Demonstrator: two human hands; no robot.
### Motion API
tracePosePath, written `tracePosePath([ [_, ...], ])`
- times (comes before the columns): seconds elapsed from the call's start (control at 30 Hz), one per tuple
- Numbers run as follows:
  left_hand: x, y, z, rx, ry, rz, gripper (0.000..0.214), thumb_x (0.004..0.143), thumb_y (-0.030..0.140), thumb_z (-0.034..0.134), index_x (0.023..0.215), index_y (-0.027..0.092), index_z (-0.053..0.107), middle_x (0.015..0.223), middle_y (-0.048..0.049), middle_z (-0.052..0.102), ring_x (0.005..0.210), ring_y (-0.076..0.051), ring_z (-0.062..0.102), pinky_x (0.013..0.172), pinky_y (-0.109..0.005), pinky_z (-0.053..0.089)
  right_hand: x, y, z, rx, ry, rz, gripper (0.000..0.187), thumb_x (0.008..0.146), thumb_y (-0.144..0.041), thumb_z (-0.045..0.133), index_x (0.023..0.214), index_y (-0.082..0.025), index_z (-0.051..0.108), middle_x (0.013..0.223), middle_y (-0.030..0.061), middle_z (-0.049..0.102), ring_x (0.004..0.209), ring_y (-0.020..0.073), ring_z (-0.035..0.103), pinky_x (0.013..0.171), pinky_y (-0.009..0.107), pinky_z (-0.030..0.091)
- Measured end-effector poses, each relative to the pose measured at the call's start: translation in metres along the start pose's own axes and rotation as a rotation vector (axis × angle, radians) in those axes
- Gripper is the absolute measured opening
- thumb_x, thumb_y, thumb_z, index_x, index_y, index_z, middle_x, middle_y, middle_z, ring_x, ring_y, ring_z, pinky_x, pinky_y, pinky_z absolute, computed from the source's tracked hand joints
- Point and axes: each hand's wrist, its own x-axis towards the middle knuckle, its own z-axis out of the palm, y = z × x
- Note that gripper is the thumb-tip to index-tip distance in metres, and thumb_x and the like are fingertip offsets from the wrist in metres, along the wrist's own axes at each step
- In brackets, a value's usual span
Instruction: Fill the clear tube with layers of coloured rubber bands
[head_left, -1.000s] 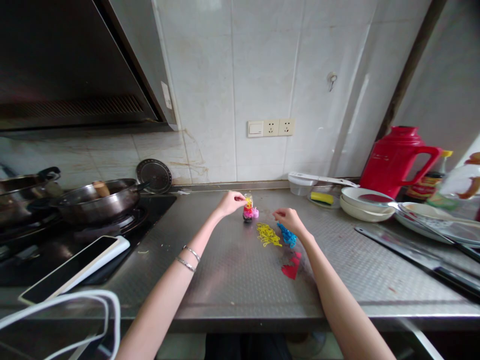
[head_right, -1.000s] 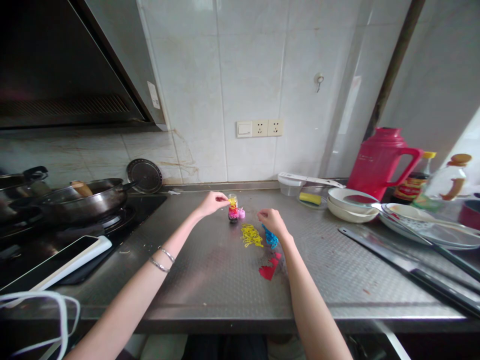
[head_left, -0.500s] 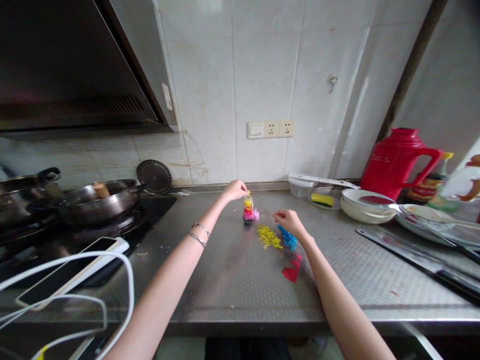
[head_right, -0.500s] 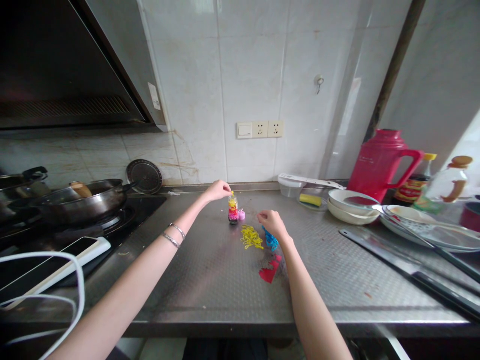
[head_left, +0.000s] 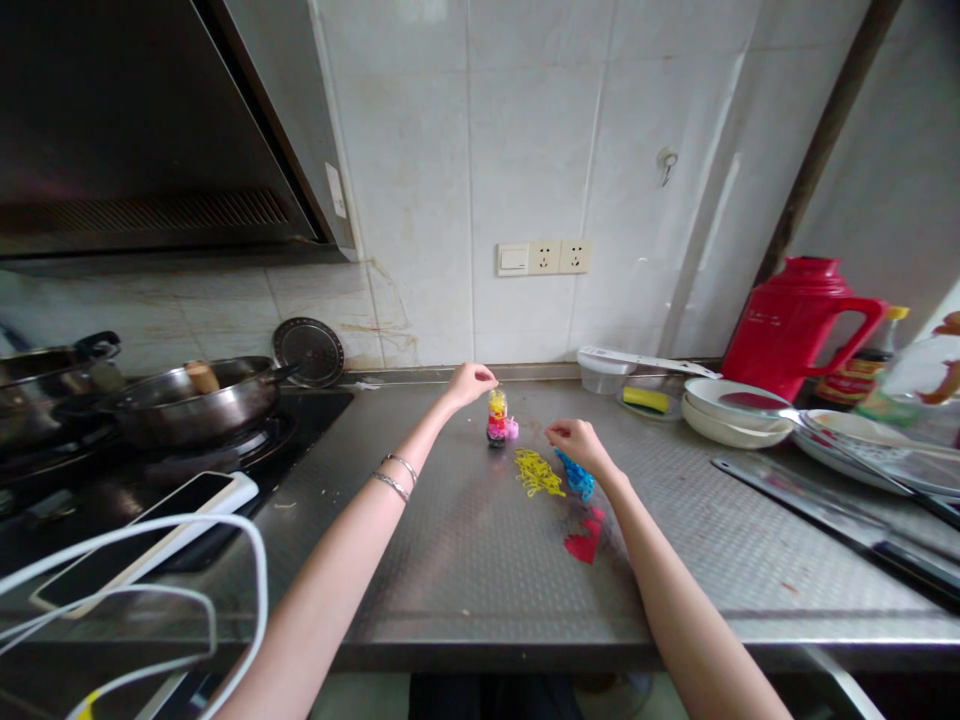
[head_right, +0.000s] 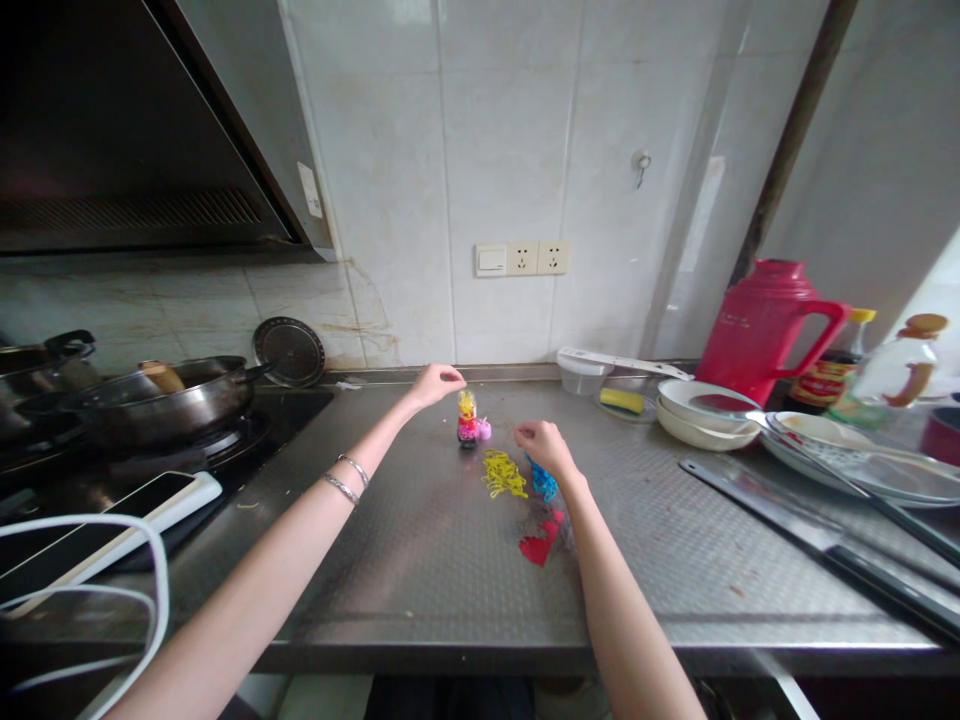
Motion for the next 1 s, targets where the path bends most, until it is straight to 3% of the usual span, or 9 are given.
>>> tracePosePath([
  [0.2, -0.021, -0.024, -0.001, -0.157, 0.188, -0.084, 0.022, 0.067, 0.032, 0.061, 0.072, 0.011, 0.068, 0.076, -0.0074, 0.067, 0.072, -0.015, 0.058, 0.069, -0.026, 0.043, -0.001, -0.006, 0.003, 0.012, -0.206, -0.046, 0.031, 0.068, -0.036, 0.057, 0.087, -0.015, 0.071, 0.074, 0.0038, 0.069, 0.063, 0.0144, 0.058, 0.058, 0.021, 0.041],
  [0.37, -0.054, -0.053, 0.002, -0.195, 0.135, -0.289, 0.026, 0.067, 0.034, 0.061, 0.075, 0.010, 0.068, 0.065, -0.0060, 0.064, 0.057, -0.011, 0.051, 0.053, -0.022, 0.037, -0.001, -0.009, 0.007, -0.078, -0.313, -0.088, 0.038, 0.066, -0.043, 0.061, 0.094, -0.020, 0.069, 0.083, 0.0030, 0.069, 0.067, 0.0145, 0.058, 0.062, 0.022, 0.041],
  [0.57, -0.085, -0.077, 0.016, -0.195, 0.043, -0.460, 0.028, 0.067, 0.035, 0.060, 0.075, 0.009, 0.067, 0.053, -0.0010, 0.057, 0.044, -0.006, 0.038, 0.041, -0.019, 0.025, 0.001, -0.005, 0.020, -0.156, -0.351, -0.119, 0.029, 0.064, -0.042, 0.064, 0.085, -0.023, 0.071, 0.081, 0.0019, 0.069, 0.069, 0.0146, 0.059, 0.063, 0.022, 0.041],
  [1.0, -0.096, -0.090, 0.024, -0.167, 0.041, -0.440, 0.026, 0.071, 0.033, 0.055, 0.072, 0.009, 0.066, 0.054, -0.0014, 0.057, 0.045, -0.008, 0.045, 0.044, -0.019, 0.031, 0.002, -0.009, 0.027, -0.108, -0.290, -0.121, 0.017, 0.068, -0.033, 0.061, 0.074, -0.020, 0.071, 0.076, 0.0035, 0.067, 0.067, 0.0131, 0.057, 0.063, 0.022, 0.041],
])
